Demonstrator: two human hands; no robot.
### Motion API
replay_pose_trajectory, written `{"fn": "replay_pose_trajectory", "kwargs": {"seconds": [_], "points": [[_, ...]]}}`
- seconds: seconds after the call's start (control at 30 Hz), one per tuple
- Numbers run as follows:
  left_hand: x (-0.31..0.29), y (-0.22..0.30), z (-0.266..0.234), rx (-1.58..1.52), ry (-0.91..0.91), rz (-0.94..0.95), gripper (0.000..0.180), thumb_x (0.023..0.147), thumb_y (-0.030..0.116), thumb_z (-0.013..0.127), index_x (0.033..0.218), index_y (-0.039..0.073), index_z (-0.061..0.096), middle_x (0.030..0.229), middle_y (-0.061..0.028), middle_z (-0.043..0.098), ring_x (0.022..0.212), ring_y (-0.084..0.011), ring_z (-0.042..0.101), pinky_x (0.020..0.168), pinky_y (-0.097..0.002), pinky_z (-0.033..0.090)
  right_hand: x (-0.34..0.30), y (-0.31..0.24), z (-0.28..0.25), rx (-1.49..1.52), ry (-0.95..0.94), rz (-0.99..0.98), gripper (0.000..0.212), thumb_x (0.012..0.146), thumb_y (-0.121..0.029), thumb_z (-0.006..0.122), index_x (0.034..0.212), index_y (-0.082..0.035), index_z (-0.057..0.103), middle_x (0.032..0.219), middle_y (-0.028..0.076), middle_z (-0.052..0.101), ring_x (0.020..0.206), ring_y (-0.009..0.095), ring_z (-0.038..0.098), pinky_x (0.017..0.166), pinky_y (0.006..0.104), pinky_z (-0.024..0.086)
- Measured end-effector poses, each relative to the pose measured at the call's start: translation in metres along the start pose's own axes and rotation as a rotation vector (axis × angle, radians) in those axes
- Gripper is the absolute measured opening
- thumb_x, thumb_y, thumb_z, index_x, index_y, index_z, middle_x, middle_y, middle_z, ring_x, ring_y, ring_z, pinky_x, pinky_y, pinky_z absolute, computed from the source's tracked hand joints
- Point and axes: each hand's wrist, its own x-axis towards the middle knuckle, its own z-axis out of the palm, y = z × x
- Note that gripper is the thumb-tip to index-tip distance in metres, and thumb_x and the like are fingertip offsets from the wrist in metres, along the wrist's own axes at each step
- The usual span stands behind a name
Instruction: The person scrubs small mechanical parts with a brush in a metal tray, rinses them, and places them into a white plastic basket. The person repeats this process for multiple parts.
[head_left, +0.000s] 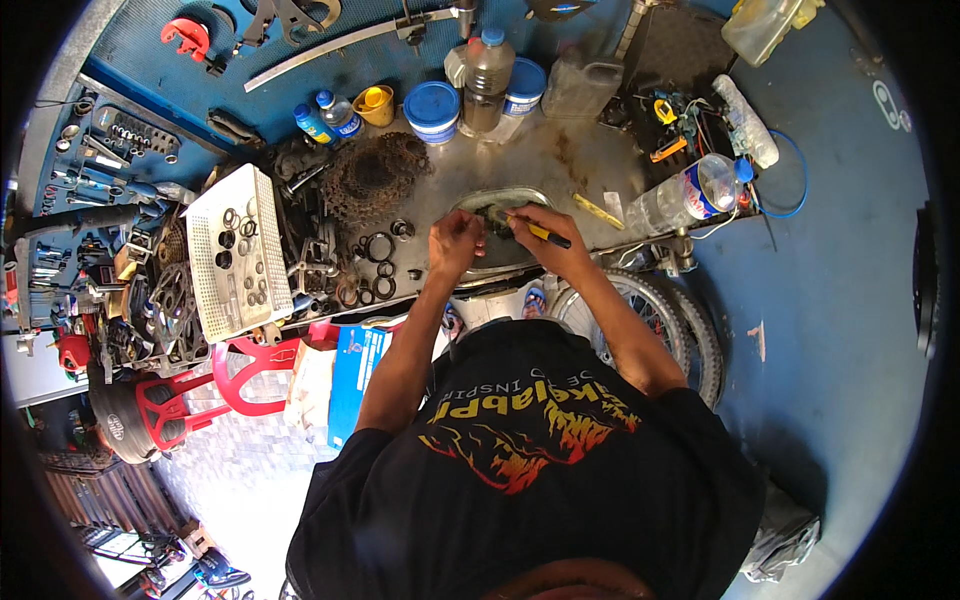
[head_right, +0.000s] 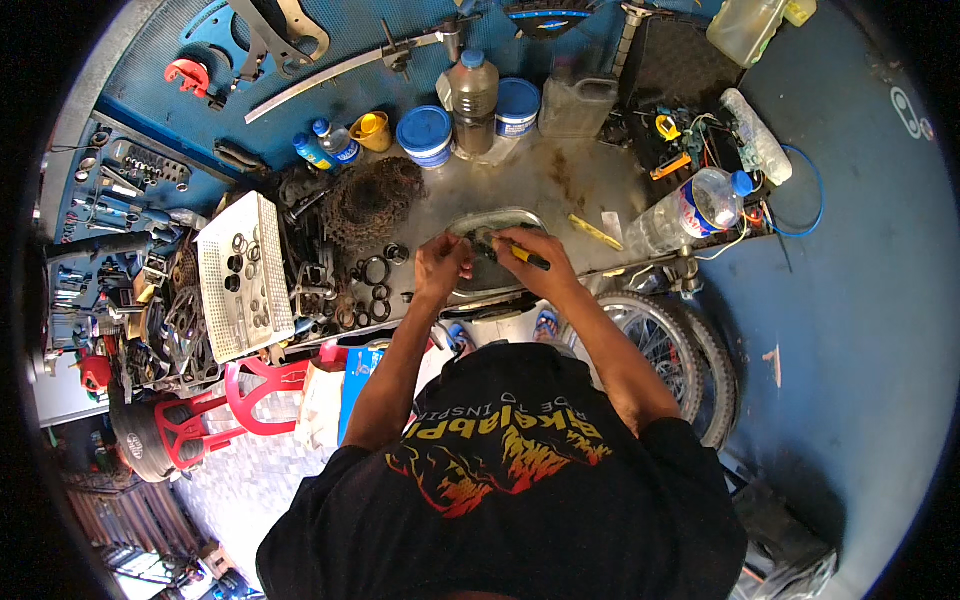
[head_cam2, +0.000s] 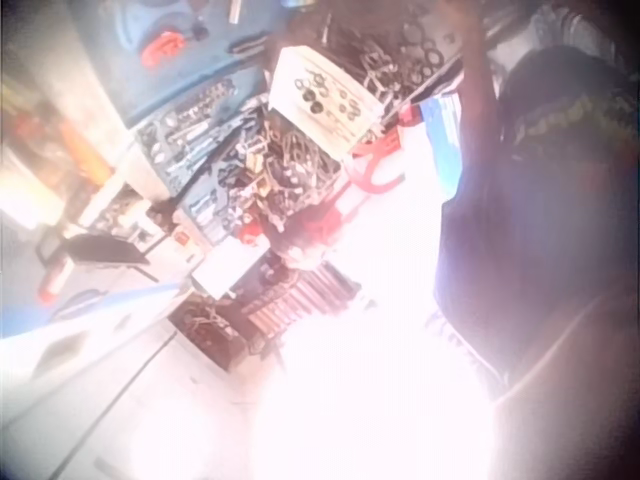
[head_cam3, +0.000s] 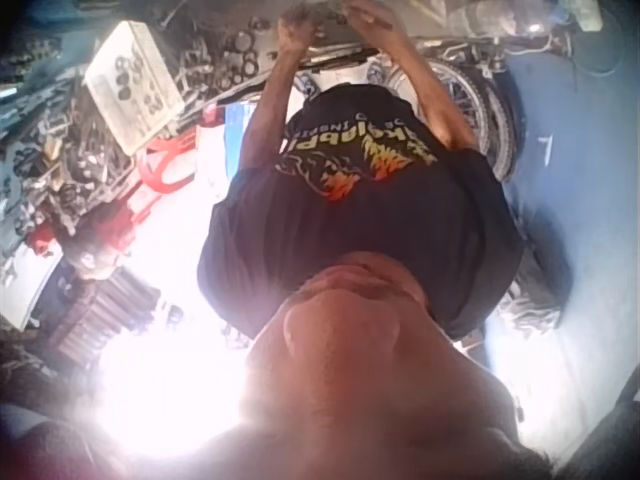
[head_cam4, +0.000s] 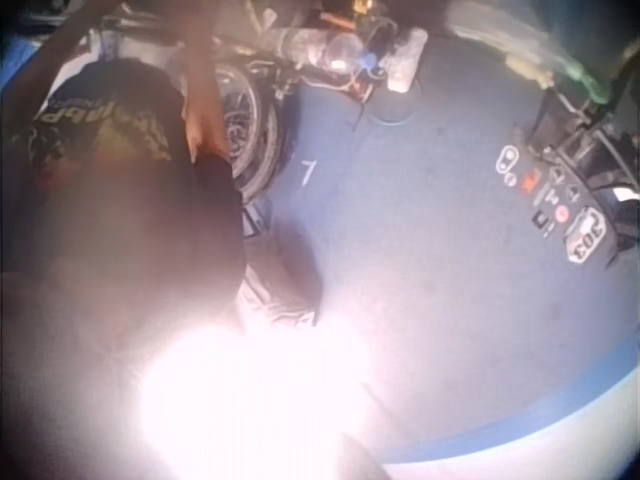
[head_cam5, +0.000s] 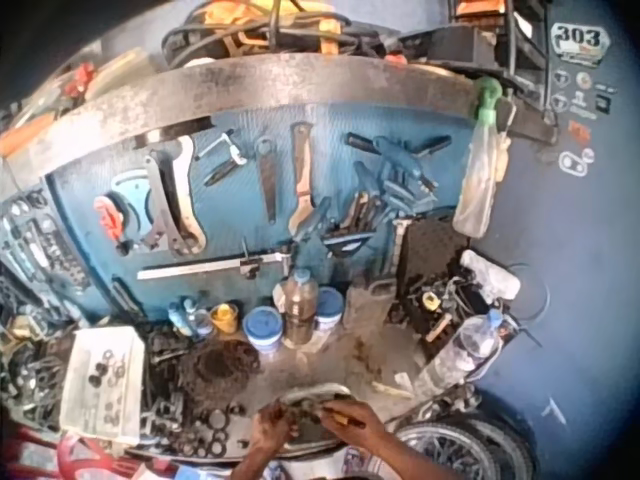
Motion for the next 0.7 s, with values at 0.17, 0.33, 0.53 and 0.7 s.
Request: {"fn": "replay_pose_trajectory", "kwargs": {"seconds": [0.17, 0.33, 0.53, 0.7], "points": [[0.0, -0.002, 0.0, 0.001, -0.028, -0.038, 0.014, 0.101, 0.009, 0.066, 0.1, -0.004, 0.07, 0.084, -0.009, 0.072, 0.068, -0.0125, 0.067, 0.057, -0.0297, 0.059, -0.001, 0.009, -0.002, 0.061, -0.094, -0.14, 0.02, 0.098, -0.009, 0.076, 0.117, -0.004, 0.078, 0.103, 0.01, 0.078, 0.09, 0.017, 0.072, 0.081, 0.0307, 0.056], [-0.003, -0.004, 0.0, -0.021, -0.041, -0.08, 0.015, 0.102, 0.013, 0.067, 0.103, -0.002, 0.07, 0.088, -0.0085, 0.072, 0.073, -0.0144, 0.068, 0.064, -0.0306, 0.062, 0.007, 0.026, -0.001, 0.095, 0.025, 0.019, 0.022, 0.097, -0.014, 0.077, 0.117, -0.005, 0.078, 0.105, 0.01, 0.08, 0.094, 0.016, 0.074, 0.084, 0.0307, 0.057], [-0.007, 0.003, 0.011, -0.109, -0.041, -0.066, 0.015, 0.104, 0.012, 0.066, 0.107, -0.002, 0.07, 0.093, -0.0083, 0.073, 0.078, -0.0142, 0.069, 0.064, -0.0312, 0.063, 0.011, 0.03, 0.01, 0.277, -0.108, 0.494, 0.02, 0.098, -0.021, 0.078, 0.11, -0.005, 0.078, 0.1, 0.003, 0.079, 0.094, 0.013, 0.071, 0.088, 0.0294, 0.055], [-0.007, 0.002, 0.015, -0.05, -0.072, -0.073, 0.016, 0.105, 0.012, 0.066, 0.11, -0.002, 0.071, 0.095, -0.0075, 0.073, 0.077, -0.0141, 0.069, 0.065, -0.0299, 0.062, 0.014, 0.035, 0.017, 0.232, -0.023, 0.222, 0.021, 0.096, -0.025, 0.08, 0.1, -0.004, 0.077, 0.094, 0.005, 0.076, 0.092, 0.015, 0.069, 0.086, 0.031, 0.053]]}}
